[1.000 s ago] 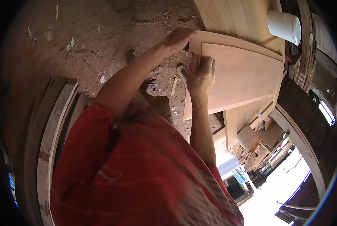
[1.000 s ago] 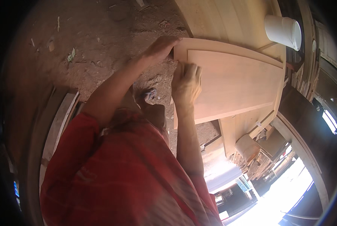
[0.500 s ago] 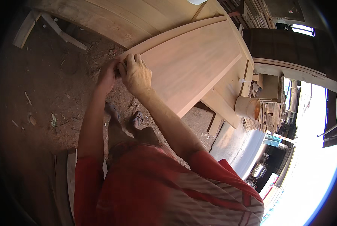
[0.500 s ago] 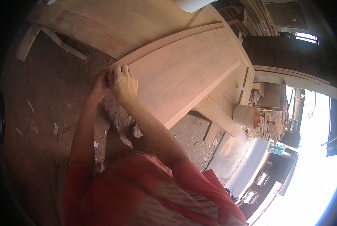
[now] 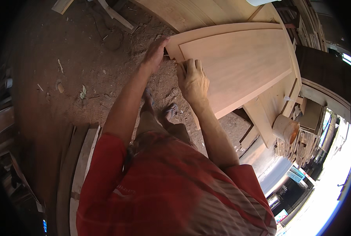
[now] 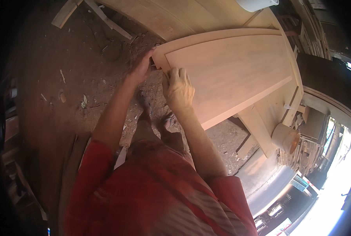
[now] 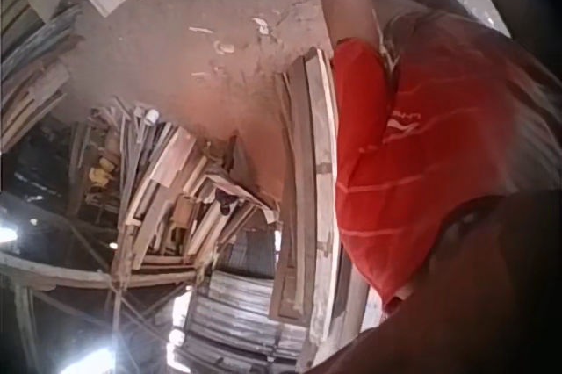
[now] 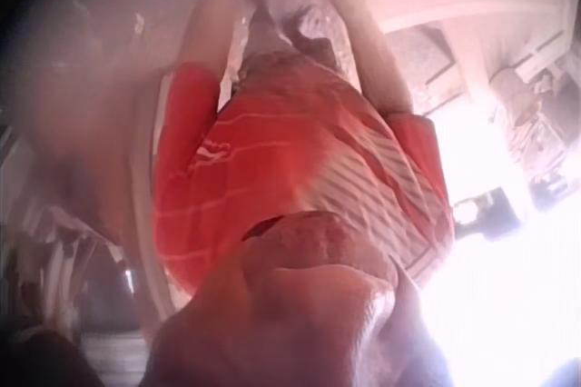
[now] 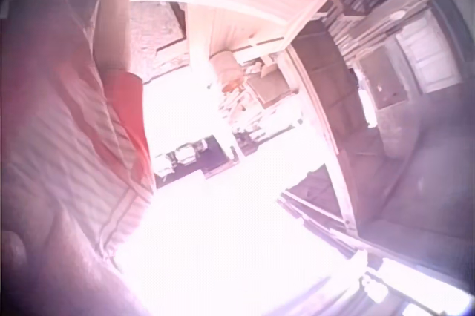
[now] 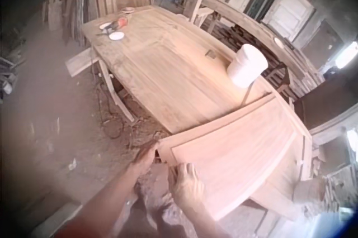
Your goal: The person picks up a sanding block and a wooden panel, then sands the edges and corners of the panel with the sanding block by hand. They place the panel onto a wooden workbench and sand its edges with the sanding block.
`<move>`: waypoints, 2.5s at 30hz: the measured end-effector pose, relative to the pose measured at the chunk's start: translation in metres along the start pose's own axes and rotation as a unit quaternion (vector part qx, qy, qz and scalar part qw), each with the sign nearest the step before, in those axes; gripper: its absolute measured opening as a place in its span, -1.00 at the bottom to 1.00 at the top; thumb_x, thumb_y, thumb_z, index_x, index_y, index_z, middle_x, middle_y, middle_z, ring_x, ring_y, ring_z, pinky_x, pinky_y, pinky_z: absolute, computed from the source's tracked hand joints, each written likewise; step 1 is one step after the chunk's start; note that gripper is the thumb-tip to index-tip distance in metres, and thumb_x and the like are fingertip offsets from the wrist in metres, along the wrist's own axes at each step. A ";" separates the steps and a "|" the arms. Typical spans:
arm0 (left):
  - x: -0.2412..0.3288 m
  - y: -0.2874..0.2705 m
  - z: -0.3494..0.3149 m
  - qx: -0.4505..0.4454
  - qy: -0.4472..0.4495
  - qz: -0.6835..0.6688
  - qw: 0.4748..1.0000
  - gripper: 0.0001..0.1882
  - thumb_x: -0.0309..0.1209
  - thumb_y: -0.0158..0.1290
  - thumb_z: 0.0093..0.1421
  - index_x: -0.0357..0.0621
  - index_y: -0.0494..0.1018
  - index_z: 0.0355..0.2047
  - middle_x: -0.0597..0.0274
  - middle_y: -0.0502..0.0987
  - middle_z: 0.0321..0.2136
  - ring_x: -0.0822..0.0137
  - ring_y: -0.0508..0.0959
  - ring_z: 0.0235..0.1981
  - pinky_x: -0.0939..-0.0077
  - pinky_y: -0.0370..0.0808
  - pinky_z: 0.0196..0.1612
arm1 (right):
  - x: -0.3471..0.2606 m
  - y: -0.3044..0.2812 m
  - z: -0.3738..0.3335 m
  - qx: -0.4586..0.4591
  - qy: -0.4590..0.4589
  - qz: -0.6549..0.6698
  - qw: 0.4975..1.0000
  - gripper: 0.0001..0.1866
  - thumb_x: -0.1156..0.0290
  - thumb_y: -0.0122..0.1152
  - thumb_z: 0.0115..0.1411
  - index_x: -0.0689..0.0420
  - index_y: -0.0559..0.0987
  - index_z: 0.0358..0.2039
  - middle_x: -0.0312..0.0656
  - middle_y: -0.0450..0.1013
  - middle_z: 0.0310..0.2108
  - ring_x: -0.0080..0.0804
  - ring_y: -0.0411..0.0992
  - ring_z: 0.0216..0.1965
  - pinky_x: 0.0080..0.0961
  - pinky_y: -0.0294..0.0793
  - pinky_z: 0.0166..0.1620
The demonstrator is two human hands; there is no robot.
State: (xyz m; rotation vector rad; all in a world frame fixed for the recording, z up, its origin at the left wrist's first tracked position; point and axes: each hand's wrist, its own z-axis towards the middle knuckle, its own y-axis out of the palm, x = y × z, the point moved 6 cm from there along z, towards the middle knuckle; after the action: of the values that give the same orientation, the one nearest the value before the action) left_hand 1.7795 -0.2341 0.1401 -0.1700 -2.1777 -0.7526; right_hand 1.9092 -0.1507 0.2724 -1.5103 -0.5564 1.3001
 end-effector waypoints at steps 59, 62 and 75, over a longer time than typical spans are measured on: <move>-0.062 -0.077 0.055 0.190 0.277 0.232 0.913 -0.51 -0.10 -0.17 0.54 -0.26 0.54 0.08 0.05 0.60 0.08 0.21 0.52 0.13 0.22 0.42 0.21 | 0.040 -0.025 -0.142 -0.117 -0.118 0.001 0.986 -0.76 0.33 0.39 0.27 0.11 0.50 -0.21 -0.06 0.43 -0.28 0.03 0.54 -0.31 -0.09 0.57 -0.39; -0.046 -0.020 0.053 0.088 0.192 0.255 0.944 -0.43 -0.09 -0.25 0.55 -0.27 0.42 0.30 -0.01 0.44 0.32 0.17 0.36 0.37 0.30 0.24 0.43 | 0.077 -0.052 -0.206 -0.086 -0.070 -0.025 0.994 -0.74 0.34 0.42 0.24 0.11 0.51 -0.18 -0.08 0.43 -0.28 0.00 0.57 -0.29 -0.12 0.59 -0.37; -0.001 0.001 -0.020 0.074 0.149 0.081 0.983 -0.58 -0.15 -0.02 0.49 -0.11 0.50 0.20 0.13 0.59 0.01 0.25 0.57 0.09 0.13 0.60 0.12 | 0.048 -0.037 -0.140 -0.055 0.008 0.011 0.998 -0.79 0.29 0.33 0.34 0.11 0.52 -0.17 0.00 0.48 -0.15 0.16 0.54 -0.24 0.06 0.56 -0.27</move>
State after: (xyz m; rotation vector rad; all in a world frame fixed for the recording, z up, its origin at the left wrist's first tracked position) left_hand 1.7937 -0.2438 0.1496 -0.1461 -1.8988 -0.4869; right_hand 2.0611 -0.1518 0.2692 -1.6207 -0.6108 1.2911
